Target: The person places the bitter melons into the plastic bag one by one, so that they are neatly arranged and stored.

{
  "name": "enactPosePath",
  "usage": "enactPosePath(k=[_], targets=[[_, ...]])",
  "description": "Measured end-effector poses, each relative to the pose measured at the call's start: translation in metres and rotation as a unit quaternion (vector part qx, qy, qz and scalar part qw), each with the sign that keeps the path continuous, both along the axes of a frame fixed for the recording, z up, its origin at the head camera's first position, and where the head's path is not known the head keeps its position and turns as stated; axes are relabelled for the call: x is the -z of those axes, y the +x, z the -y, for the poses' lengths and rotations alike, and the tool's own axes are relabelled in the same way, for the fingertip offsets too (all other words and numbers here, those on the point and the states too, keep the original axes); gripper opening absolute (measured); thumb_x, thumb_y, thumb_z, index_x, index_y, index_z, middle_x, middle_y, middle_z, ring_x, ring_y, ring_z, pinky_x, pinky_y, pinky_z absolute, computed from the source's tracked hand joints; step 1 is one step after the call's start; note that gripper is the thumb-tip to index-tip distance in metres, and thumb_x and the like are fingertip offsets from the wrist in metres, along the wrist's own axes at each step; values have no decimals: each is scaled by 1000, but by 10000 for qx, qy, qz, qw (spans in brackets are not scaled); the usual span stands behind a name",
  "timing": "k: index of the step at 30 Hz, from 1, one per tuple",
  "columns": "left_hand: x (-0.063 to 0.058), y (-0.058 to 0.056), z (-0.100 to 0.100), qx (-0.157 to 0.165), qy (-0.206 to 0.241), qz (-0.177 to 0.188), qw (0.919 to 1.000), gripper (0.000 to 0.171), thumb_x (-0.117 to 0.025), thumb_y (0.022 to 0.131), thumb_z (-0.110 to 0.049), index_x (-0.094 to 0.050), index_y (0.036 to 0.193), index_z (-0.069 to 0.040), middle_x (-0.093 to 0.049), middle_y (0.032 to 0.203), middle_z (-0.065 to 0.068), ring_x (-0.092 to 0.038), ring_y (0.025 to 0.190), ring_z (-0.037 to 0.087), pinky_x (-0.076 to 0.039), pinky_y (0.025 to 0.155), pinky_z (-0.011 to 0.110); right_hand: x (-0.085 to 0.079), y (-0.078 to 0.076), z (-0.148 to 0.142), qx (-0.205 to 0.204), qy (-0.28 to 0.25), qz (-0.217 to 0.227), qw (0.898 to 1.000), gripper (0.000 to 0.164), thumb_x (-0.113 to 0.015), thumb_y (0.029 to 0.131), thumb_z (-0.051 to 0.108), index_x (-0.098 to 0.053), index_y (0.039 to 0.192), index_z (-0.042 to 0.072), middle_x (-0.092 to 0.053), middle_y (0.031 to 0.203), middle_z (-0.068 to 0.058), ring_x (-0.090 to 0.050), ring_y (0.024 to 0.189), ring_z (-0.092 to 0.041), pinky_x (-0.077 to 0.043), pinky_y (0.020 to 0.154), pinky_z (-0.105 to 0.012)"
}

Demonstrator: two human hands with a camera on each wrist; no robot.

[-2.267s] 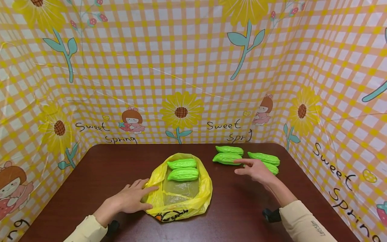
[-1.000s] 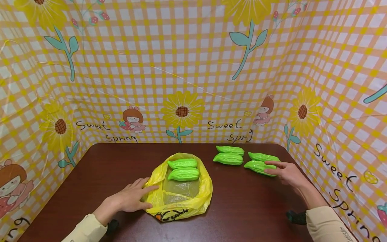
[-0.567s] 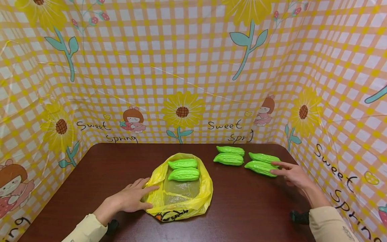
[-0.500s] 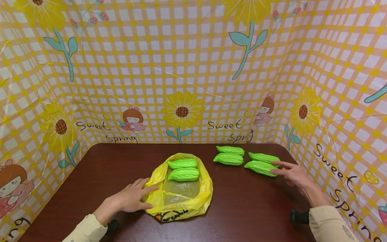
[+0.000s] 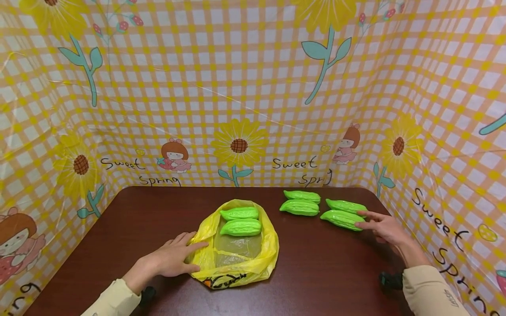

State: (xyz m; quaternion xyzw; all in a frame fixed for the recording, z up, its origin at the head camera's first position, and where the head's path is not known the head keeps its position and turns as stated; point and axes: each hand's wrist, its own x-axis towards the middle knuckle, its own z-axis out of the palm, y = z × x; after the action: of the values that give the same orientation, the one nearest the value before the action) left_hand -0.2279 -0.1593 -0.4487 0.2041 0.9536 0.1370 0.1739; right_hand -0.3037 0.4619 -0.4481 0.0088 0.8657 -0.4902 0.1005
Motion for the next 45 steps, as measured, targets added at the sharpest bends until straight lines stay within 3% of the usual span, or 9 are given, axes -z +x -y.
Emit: enactPosePath(k=[12, 15, 20, 28, 34, 38, 42, 43, 45], targets=[[0, 0, 0, -12, -5, 20, 10000, 67, -66, 94, -52, -42, 154, -34, -19, 166, 14, -21, 152, 39, -23, 115, 68, 5, -8, -4, -49, -407, 363, 9985, 39, -72, 95, 32, -61, 132, 38, -29, 53, 15, -21, 49, -11, -31, 49, -37], [0, 0, 1, -14, 2, 9, 10000, 67, -66, 94, -52, -42, 154, -34, -19, 166, 14, -21, 152, 38, -23, 115, 68, 7, -9, -4, -71, -506, 452, 9977, 31, -71, 95, 31, -62, 121, 46, -35, 55, 16, -20, 50, -11, -30, 50, -38], [2, 0, 2, -23, 1, -18, 10000, 67, -67, 94, -52, -42, 154, -35, -20, 166, 14, -22, 152, 38, -24, 114, 68, 10, -11, -9, -360, -378, 426, 9977, 38, -66, 99, 31, -55, 134, 43, -61, 85, 19, -18, 54, -13, -32, 51, -36], [3, -1, 2, 29, -42, -36, 10000, 67, -65, 94, -54, -41, 154, -36, -19, 166, 14, -21, 152, 38, -23, 115, 67, 19, -10, -14, -465, -817, 415, 9947, 33, -62, 102, 22, -57, 108, 53, -24, 56, 11, -13, 53, -17, -20, 55, -43], [0, -2, 1, 38, -81, -100, 9999, 67, -65, 94, -54, -41, 154, -36, -19, 166, 13, -21, 152, 37, -24, 115, 66, 19, -10, -19, -557, -840, 409, 9941, 33, -61, 102, 23, -55, 111, 54, -26, 56, 12, -12, 53, -17, -19, 55, -43], [0, -2, 1, 37, -115, -148, 9998, 67, -65, 94, -54, -41, 154, -36, -19, 166, 13, -21, 152, 37, -24, 115, 66, 17, -11, -20, -532, -610, 645, 9946, 38, -61, 102, 27, -48, 134, 44, -26, 58, 10, -16, 54, -13, -27, 53, -38], [0, -1, 2, 13, -136, -134, 9998, 68, -65, 94, -54, -40, 154, -36, -19, 166, 12, -22, 152, 36, -25, 115, 66, 15, -14, -20, -643, -5, 829, 9945, 76, -59, 102, 36, -18, 162, 14, -65, 118, -18, -60, 93, -10, -52, 85, -34], [1, -1, 2, 17, -141, -125, 9998, 68, -65, 94, -54, -40, 154, -36, -19, 166, 12, -22, 152, 36, -25, 114, 66, 15, -14, -20, -703, 73, 860, 9938, 82, -58, 103, 37, -12, 162, 5, -51, 142, -29, -60, 118, -23, -50, 97, -41], [1, 0, 1, 10, -117, -81, 9999, 68, -65, 94, -54, -40, 154, -36, -19, 166, 12, -22, 152, 36, -25, 115, 66, 16, -15, -21, -807, 128, 912, 9925, 84, -56, 104, 37, -6, 160, -2, -8, 163, -33, -27, 149, -47, -37, 112, -57]])
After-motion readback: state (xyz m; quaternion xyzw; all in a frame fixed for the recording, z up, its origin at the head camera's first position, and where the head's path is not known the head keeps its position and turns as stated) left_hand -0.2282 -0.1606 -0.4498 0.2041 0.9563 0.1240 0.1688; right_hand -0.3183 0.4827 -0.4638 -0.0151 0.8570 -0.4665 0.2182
